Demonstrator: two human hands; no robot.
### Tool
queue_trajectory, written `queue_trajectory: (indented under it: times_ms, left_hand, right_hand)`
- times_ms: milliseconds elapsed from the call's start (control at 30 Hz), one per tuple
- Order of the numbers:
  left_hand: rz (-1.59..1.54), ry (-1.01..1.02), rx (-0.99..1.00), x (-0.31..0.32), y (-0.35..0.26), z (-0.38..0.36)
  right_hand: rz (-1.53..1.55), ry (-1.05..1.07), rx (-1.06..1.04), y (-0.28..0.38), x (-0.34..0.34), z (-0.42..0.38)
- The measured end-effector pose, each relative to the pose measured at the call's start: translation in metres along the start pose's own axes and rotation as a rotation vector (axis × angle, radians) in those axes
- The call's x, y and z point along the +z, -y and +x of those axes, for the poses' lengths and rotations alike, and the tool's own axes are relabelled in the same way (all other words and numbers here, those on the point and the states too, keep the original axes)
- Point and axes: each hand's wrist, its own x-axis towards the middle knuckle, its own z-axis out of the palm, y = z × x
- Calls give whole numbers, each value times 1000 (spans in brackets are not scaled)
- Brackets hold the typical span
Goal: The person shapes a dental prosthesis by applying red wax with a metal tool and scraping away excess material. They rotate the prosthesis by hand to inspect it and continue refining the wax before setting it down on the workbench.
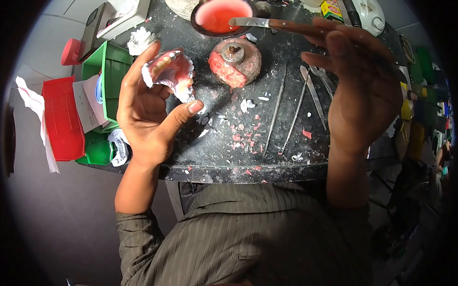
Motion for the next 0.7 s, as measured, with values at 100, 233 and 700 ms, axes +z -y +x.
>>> queue_trajectory:
  times_ms: [100, 233, 700]
  left_hand:
    - [5, 23, 24, -2, 1, 0]
    - [-13, 67, 34, -2, 2, 0]
    - [51, 123, 41, -4, -2, 1]
  right_hand:
    - [246, 74, 124, 4, -5, 0]
    - [227, 197, 248, 12, 6, -8]
    - [68, 305, 306, 18, 20, -13]
